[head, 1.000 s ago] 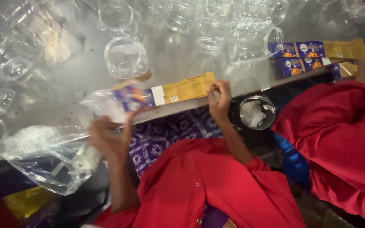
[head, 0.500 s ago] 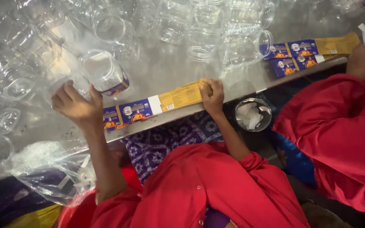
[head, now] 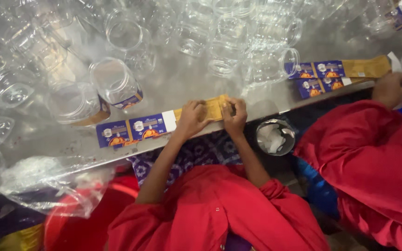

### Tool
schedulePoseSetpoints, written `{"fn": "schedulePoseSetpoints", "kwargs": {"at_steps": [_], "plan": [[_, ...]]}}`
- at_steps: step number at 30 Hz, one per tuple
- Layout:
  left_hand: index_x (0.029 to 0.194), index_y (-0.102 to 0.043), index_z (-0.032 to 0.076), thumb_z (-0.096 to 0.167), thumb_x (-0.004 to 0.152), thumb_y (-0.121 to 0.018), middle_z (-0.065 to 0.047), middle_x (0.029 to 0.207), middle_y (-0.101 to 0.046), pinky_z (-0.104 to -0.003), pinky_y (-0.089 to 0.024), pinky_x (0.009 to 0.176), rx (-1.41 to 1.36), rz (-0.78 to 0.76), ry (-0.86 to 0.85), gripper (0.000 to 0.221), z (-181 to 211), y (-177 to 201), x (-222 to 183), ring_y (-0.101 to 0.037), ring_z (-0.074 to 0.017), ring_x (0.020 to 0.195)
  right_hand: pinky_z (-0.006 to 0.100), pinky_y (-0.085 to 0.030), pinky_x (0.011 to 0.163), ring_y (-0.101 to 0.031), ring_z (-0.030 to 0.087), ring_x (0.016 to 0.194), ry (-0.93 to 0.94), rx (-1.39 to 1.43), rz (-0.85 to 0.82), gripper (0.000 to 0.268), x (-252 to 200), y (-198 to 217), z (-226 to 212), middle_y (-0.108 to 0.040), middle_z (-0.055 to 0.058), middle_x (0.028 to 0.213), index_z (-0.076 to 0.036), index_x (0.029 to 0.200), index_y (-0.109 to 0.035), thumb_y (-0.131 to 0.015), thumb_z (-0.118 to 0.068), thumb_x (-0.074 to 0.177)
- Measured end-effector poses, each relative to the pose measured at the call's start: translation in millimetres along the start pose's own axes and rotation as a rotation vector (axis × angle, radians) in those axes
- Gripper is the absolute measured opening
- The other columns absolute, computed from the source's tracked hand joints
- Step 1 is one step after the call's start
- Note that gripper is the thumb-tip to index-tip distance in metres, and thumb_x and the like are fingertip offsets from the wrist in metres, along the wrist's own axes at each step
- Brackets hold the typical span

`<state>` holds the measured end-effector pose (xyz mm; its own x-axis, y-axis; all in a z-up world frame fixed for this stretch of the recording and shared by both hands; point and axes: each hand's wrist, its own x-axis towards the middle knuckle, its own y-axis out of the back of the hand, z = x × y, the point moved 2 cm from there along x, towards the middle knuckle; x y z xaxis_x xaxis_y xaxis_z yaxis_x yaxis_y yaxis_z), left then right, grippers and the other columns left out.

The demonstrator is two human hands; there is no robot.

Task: The person labels plastic jars by hand, peeling paper backing from labels and pressing them onto the jars.

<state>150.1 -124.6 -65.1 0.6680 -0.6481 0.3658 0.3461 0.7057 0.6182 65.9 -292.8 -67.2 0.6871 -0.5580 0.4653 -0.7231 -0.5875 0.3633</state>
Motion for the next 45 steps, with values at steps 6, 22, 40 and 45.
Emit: {"fn": "schedulePoseSetpoints", "kwargs": {"at_steps": [6,22,40,45], "plan": [[0.111,-0.065,0.000,0.032,0.075,-0.088,-0.017,0.132,-0.061,-0.047,-0.043,0.107,-0.080,0.005,-0.023,0.054,-11,-2,-13,-0.054,-0.0377,0.124,0.035,-0.051,0.079,-0.062,0.024,0.087,-0.024,-0.007,0.005,0.012,-2,-7,5,-0.063,0.010,0.098,-0.004,0.105,-0.069,-0.071,-0.007,0.093],[0.114,-0.068,0.001,0.008,0.079,-0.084,-0.017,0.139,-0.063,-0.039,-0.050,0.107,-0.502,0.029,0.286,0.039,-19,2,-15,-0.062,-0.0297,0.126,0.035,-0.051,0.078,-0.062,0.025,0.088,0.052,-0.005,0.019,0.007,-2,-3,-2,-0.063,0.010,0.095,-0.003,0.101,-0.069,-0.070,-0.004,0.093],[0.099,-0.075,0.001,0.013,0.093,-0.071,-0.014,0.096,-0.075,-0.037,-0.054,0.082,-0.163,0.400,0.269,0.014,3,0,-15,-0.071,-0.0282,0.088,0.038,-0.051,0.082,-0.063,0.027,0.093,0.092,-0.023,-0.030,0.007,-6,-1,4,-0.067,0.011,0.097,-0.003,0.098,-0.071,-0.073,-0.008,0.092],[0.102,-0.068,0.004,0.007,0.097,-0.066,-0.011,0.105,-0.071,-0.044,-0.048,0.094,-0.076,0.446,0.035,0.006,63,-10,-2,-0.064,-0.0324,0.100,0.039,-0.049,0.081,-0.061,0.029,0.089,0.082,-0.090,-0.041,0.013,-14,-9,35,-0.064,0.011,0.092,-0.003,0.093,-0.067,-0.077,-0.010,0.089]]}}
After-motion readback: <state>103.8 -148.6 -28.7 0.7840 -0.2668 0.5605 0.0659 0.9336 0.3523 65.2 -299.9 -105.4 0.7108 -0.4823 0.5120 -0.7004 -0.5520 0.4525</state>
